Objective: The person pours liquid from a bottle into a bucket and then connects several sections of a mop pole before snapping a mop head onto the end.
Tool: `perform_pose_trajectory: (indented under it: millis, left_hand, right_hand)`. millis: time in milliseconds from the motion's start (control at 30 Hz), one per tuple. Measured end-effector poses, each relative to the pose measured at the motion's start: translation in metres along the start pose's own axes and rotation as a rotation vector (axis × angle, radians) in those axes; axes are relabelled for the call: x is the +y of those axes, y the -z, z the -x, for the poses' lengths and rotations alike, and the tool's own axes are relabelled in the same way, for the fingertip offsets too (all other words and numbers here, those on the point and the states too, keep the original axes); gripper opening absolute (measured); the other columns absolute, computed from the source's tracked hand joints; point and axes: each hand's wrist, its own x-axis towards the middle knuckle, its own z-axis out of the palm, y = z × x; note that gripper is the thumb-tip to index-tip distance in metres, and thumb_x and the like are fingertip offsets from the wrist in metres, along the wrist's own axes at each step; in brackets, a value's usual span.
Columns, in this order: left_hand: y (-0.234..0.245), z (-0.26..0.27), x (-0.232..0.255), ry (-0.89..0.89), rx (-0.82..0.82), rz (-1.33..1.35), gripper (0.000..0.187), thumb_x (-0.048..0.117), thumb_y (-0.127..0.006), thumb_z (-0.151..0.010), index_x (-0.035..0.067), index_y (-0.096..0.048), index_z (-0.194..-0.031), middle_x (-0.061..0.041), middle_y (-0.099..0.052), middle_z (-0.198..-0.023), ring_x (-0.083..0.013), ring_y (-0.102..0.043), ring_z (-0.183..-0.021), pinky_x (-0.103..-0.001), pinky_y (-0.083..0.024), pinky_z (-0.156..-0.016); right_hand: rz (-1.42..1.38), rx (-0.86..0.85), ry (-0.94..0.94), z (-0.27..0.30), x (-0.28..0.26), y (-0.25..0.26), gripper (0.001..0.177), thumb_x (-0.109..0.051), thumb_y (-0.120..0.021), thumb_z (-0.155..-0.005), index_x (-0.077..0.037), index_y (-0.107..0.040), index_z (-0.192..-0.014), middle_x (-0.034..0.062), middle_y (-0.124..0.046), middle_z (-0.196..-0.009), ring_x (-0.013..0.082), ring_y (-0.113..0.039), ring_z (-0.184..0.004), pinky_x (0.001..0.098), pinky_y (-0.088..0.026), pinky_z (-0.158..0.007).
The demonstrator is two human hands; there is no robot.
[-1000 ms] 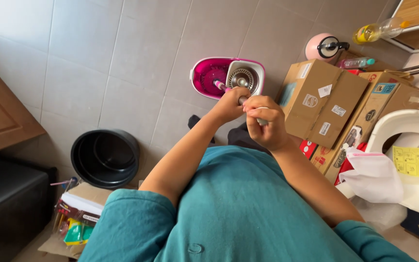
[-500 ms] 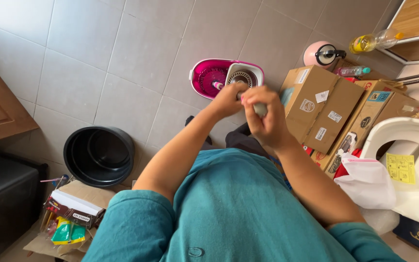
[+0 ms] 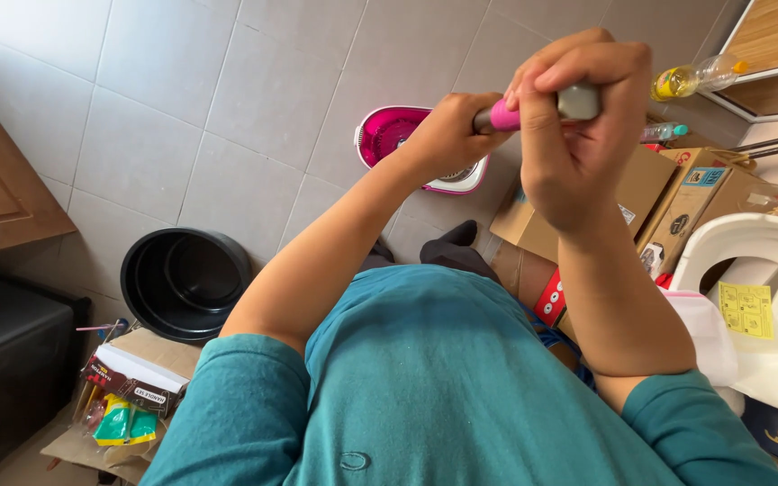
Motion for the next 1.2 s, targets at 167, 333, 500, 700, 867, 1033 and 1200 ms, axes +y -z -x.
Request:
perform_pose_trajectory:
  millis: [167, 333, 500, 700, 867, 1033, 1200]
  left_hand:
    - [0.003, 0.007, 0.022, -0.184, 0.020, 0.039, 0.025, 0.017, -0.073, -0.087, 0.005, -0.072, -0.108, -0.015, -0.074, -0.085, -0.0246, -0.070, -0.070, -0.037, -0.056, -0.068]
    - [0.003, 0.011, 0.043, -0.199, 0.029, -0.005, 0.021, 0.017, -0.074, -0.086, 0.006, -0.073, -0.104, -0.016, -0.074, -0.084, -0.0294, -0.069, -0.072, -0.038, -0.055, -0.067]
    - [0.006, 0.016, 0.069, -0.227, -0.023, 0.018, 0.018, 0.018, -0.075, -0.086, 0.004, -0.071, -0.096, -0.014, -0.070, -0.075, -0.0289, -0.066, -0.065, -0.039, -0.053, -0.065]
    - [0.014, 0.015, 0.105, -0.317, -0.025, -0.009, 0.013, 0.017, -0.073, -0.086, 0.005, -0.071, -0.091, -0.014, -0.068, -0.071, -0.0289, -0.065, -0.062, -0.039, -0.053, -0.063]
    - [0.017, 0.018, 0.117, -0.351, -0.016, -0.019, 0.015, 0.020, -0.075, -0.087, 0.006, -0.071, -0.088, -0.013, -0.068, -0.071, -0.0300, -0.065, -0.062, -0.039, -0.053, -0.062]
    - [0.015, 0.017, 0.105, -0.343, 0.021, -0.009, 0.014, 0.020, -0.075, -0.084, 0.007, -0.072, -0.089, -0.013, -0.069, -0.071, -0.0309, -0.066, -0.062, -0.039, -0.053, -0.062]
    - [0.011, 0.017, 0.093, -0.294, 0.032, -0.015, 0.016, 0.021, -0.077, -0.084, 0.006, -0.071, -0.086, -0.015, -0.067, -0.069, -0.0332, -0.061, -0.060, -0.040, -0.051, -0.059]
  right_hand:
    - [0.005, 0.040, 0.038, 0.000, -0.021, 0.000, 0.022, 0.013, -0.054, -0.118, -0.003, -0.039, -0.118, 0.0153, -0.057, -0.108, 0.0169, -0.058, -0.078, 0.0260, -0.053, -0.075]
    - [0.019, 0.068, 0.052, 0.000, -0.038, 0.004, 0.023, 0.012, -0.055, -0.119, -0.003, -0.039, -0.120, 0.0160, -0.057, -0.107, 0.0169, -0.057, -0.076, 0.0281, -0.055, -0.073]
    - [0.046, 0.132, 0.105, -0.001, -0.056, 0.012, 0.022, 0.011, -0.056, -0.119, -0.004, -0.039, -0.121, 0.0164, -0.056, -0.104, 0.0178, -0.056, -0.072, 0.0303, -0.056, -0.070]
    - [0.098, 0.175, 0.159, -0.009, -0.070, 0.018, 0.022, 0.010, -0.056, -0.119, -0.004, -0.039, -0.122, 0.0176, -0.056, -0.104, 0.0188, -0.055, -0.069, 0.0308, -0.055, -0.068]
    - [0.116, 0.191, 0.190, -0.012, -0.077, 0.017, 0.022, 0.010, -0.055, -0.120, -0.004, -0.039, -0.124, 0.0185, -0.056, -0.104, 0.0197, -0.054, -0.067, 0.0312, -0.054, -0.067]
    - [0.120, 0.194, 0.212, -0.015, -0.072, 0.015, 0.022, 0.009, -0.055, -0.120, -0.005, -0.038, -0.125, 0.0195, -0.056, -0.104, 0.0206, -0.054, -0.065, 0.0317, -0.053, -0.066]
    - [0.113, 0.194, 0.224, -0.015, -0.066, 0.011, 0.023, 0.008, -0.055, -0.120, -0.005, -0.038, -0.127, 0.0205, -0.055, -0.103, 0.0215, -0.053, -0.063, 0.0321, -0.052, -0.065]
